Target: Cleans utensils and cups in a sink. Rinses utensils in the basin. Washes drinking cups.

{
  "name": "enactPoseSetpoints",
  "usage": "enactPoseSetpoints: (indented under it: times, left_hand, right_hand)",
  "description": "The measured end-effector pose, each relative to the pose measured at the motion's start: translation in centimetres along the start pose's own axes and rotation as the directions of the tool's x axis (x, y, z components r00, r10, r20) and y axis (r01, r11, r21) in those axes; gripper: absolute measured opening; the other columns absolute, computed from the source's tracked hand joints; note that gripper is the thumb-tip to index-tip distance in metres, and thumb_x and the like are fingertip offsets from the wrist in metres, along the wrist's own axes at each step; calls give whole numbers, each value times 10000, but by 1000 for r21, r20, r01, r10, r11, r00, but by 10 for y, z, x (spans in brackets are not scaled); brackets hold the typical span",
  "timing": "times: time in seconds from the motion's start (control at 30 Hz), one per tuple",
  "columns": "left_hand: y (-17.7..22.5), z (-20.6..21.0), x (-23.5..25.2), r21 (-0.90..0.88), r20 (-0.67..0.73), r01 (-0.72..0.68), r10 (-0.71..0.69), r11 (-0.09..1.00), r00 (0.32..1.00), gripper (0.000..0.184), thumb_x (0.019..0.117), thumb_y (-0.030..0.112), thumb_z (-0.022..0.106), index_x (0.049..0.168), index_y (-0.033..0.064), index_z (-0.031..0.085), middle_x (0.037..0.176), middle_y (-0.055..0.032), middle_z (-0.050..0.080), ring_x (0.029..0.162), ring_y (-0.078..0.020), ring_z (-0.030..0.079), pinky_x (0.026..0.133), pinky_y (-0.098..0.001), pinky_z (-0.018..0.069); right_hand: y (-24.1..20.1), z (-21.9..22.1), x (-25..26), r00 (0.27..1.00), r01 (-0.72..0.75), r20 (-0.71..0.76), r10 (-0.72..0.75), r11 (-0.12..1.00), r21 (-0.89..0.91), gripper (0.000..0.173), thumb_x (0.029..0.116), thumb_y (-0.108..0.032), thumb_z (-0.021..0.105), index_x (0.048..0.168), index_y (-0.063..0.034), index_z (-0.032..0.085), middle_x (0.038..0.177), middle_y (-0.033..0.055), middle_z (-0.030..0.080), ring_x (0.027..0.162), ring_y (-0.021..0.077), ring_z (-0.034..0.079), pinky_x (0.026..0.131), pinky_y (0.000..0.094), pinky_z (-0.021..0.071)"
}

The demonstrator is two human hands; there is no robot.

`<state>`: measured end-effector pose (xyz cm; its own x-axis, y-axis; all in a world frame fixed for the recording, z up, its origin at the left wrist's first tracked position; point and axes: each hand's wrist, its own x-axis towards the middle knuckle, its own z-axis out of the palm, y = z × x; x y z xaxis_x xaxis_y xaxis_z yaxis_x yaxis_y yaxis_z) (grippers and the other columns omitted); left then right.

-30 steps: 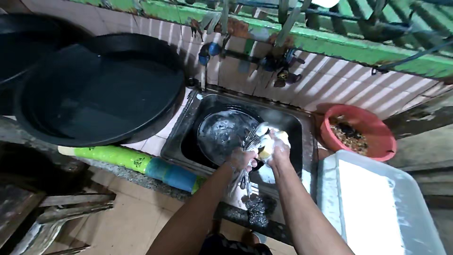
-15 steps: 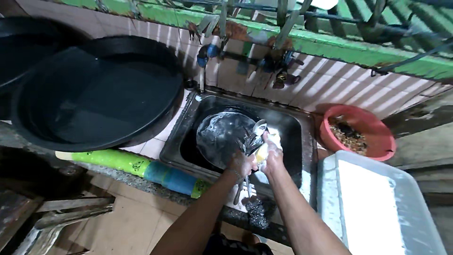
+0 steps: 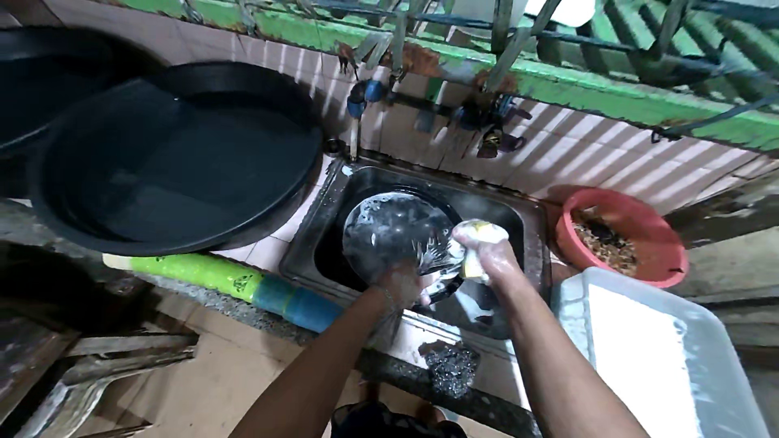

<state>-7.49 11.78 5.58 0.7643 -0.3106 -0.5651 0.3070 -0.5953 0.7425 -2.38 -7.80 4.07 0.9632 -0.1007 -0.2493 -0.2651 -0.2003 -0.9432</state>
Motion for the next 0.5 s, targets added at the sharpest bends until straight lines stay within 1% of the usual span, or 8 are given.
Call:
enactPoseSetpoints:
  times: [0.07, 0.1, 0.17, 0.23, 0.33, 0.4, 0.47, 0.5]
  left_hand:
    - [13, 6, -11, 83, -130, 15, -4, 996, 991, 434, 1063, 331, 584, 1301, -32, 587, 1085, -216, 693, 960, -329, 688, 894, -506, 556]
    - [18, 7, -18, 83, -145, 21, -9, 996, 989, 424, 1059, 293, 596, 1297, -57, 576, 1162, -265, 668, 1069, -394, 669, 954, -556, 526]
    - [16, 9, -16, 78, -145, 35, -24, 996, 989, 434, 1068, 303, 581, 1315, -54, 568, 1210, -274, 654, 1117, -400, 655, 977, -559, 514]
    - [4, 12, -1, 153, -132, 30, -10, 988, 991, 469, 1071, 350, 562, 1324, -44, 581, 1223, -251, 663, 1140, -364, 661, 1017, -526, 511]
    - [-3, 18, 3, 118, -123, 35, -21, 992, 992, 470, 1075, 367, 549, 1311, -37, 594, 1148, -227, 687, 1063, -337, 684, 982, -509, 530]
    - [-1, 20, 1, -36, -170, 56, -61, 998, 983, 420, 1078, 368, 541, 1274, 4, 614, 998, -169, 693, 873, -268, 685, 854, -451, 564]
    - [2, 17, 3, -204, -202, 49, -91, 978, 975, 382, 1087, 356, 527, 1222, 14, 629, 876, -120, 666, 714, -199, 631, 728, -384, 554]
    - [2, 15, 6, -257, -184, 58, -108, 965, 977, 389, 1090, 364, 517, 1191, 7, 633, 841, -100, 660, 669, -169, 609, 686, -354, 542]
  right_hand:
    - [-2, 14, 5, 982, -3, -189, -5, 999, -41, 359, 990, -342, 693, 1173, -34, 670, 953, 123, 697, 797, 199, 669, 755, 432, 584]
    - [-3, 19, 4, 974, -26, -225, 17, 999, -34, 415, 997, -372, 681, 1214, -19, 648, 1016, 148, 689, 869, 229, 666, 818, 464, 569]
    - [-2, 27, -2, 977, -100, -192, 96, 995, -9, 435, 983, -345, 702, 1286, -42, 627, 1096, 153, 690, 945, 242, 672, 863, 473, 561]
    - [-4, 26, -6, 986, -144, -97, 137, 987, -70, 387, 968, -260, 729, 1289, -65, 635, 1072, 139, 700, 891, 227, 683, 803, 442, 583]
    - [-2, 19, -1, 973, -153, -184, 138, 986, -69, 481, 968, -397, 716, 1266, -28, 637, 1093, 187, 688, 952, 290, 672, 864, 521, 558]
    - [6, 24, -2, 937, -122, -309, 163, 981, 148, 551, 1012, -544, 566, 1297, -74, 609, 1052, 126, 676, 904, 218, 664, 803, 455, 571]
    - [19, 30, -9, 950, -109, -234, 207, 921, 374, 624, 1014, -682, 406, 1266, -145, 597, 945, 53, 660, 778, 160, 651, 671, 409, 580]
    - [22, 33, -20, 964, -173, -104, 245, 873, 455, 673, 996, -729, 374, 1289, -162, 591, 960, 60, 677, 790, 176, 663, 673, 434, 585]
